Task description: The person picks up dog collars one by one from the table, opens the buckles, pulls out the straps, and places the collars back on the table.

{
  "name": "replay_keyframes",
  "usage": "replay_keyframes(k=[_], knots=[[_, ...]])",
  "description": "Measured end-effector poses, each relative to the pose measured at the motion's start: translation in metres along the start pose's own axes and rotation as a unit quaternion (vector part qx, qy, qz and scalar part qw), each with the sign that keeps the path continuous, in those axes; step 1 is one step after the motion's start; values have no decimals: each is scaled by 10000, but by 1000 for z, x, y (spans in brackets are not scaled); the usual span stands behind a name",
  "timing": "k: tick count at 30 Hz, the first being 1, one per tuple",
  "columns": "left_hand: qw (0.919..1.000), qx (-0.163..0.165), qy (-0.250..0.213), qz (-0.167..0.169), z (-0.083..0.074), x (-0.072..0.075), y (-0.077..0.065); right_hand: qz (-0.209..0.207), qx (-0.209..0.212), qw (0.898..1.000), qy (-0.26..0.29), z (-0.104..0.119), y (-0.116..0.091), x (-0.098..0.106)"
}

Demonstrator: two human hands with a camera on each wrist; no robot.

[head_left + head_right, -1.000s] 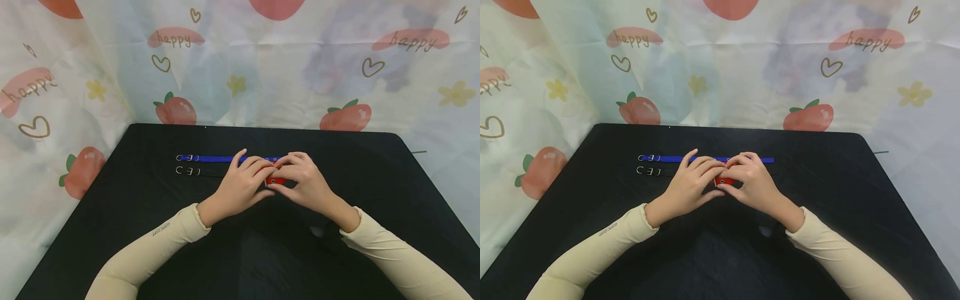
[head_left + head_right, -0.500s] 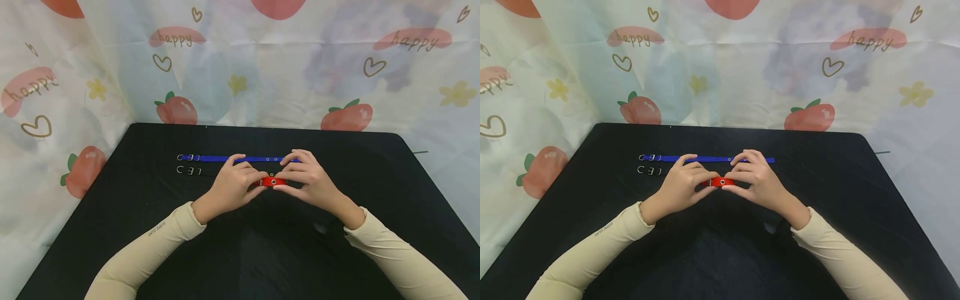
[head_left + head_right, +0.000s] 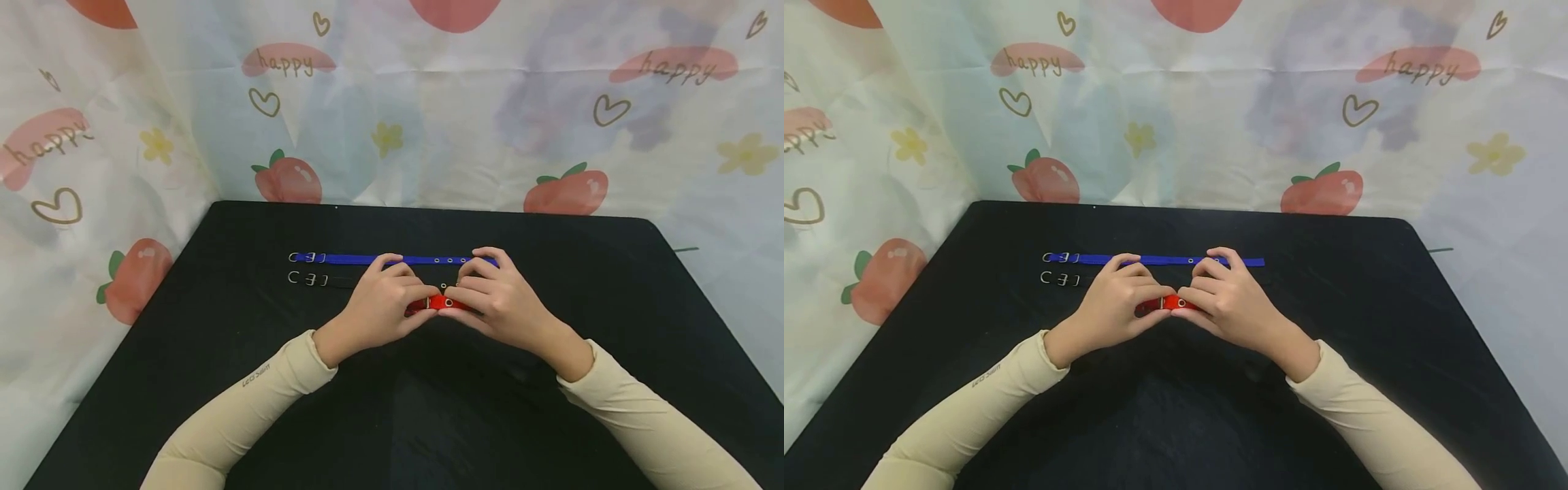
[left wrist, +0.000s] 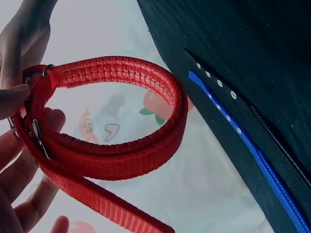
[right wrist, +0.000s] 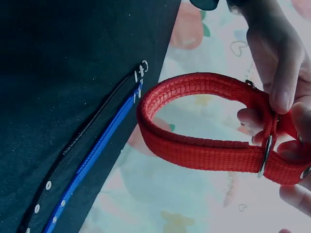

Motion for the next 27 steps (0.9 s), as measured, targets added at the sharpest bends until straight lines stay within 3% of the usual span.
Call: replay_keyframes(k=[4, 7, 12, 15, 18, 21, 27], knots=[[9998, 69, -193, -55, 3, 0, 0, 151, -416, 9980, 452, -6, -5, 1], [9967, 296, -744, -134, 5, 1, -2, 499, -1016, 9886, 988, -12, -12, 1], [9774, 702, -1965, -342, 4, -5, -7, 1196, -1691, 9619, 1787, -16, -24, -6], [9693, 915, -2244, -414, 2, -8, -10, 1209, -1936, 9514, 2069, -15, -29, -10], [9687, 1043, -2229, -314, 4, -11, -10, 949, -2160, 9454, 2247, -16, -30, -9], [9702, 1019, -2194, -109, 4, -12, -6, 853, -2118, 9485, 2197, -15, -28, -7], [9794, 772, -1862, 98, 1, -11, 3, 954, -1615, 9748, 1209, -8, -22, -1]])
Point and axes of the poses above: each hand's wrist, its own y-axis towards the middle knuckle, its own x-axis out of the back of the hand, z = x × y, the point moved 3 cm from there along y, towards the middle knuckle
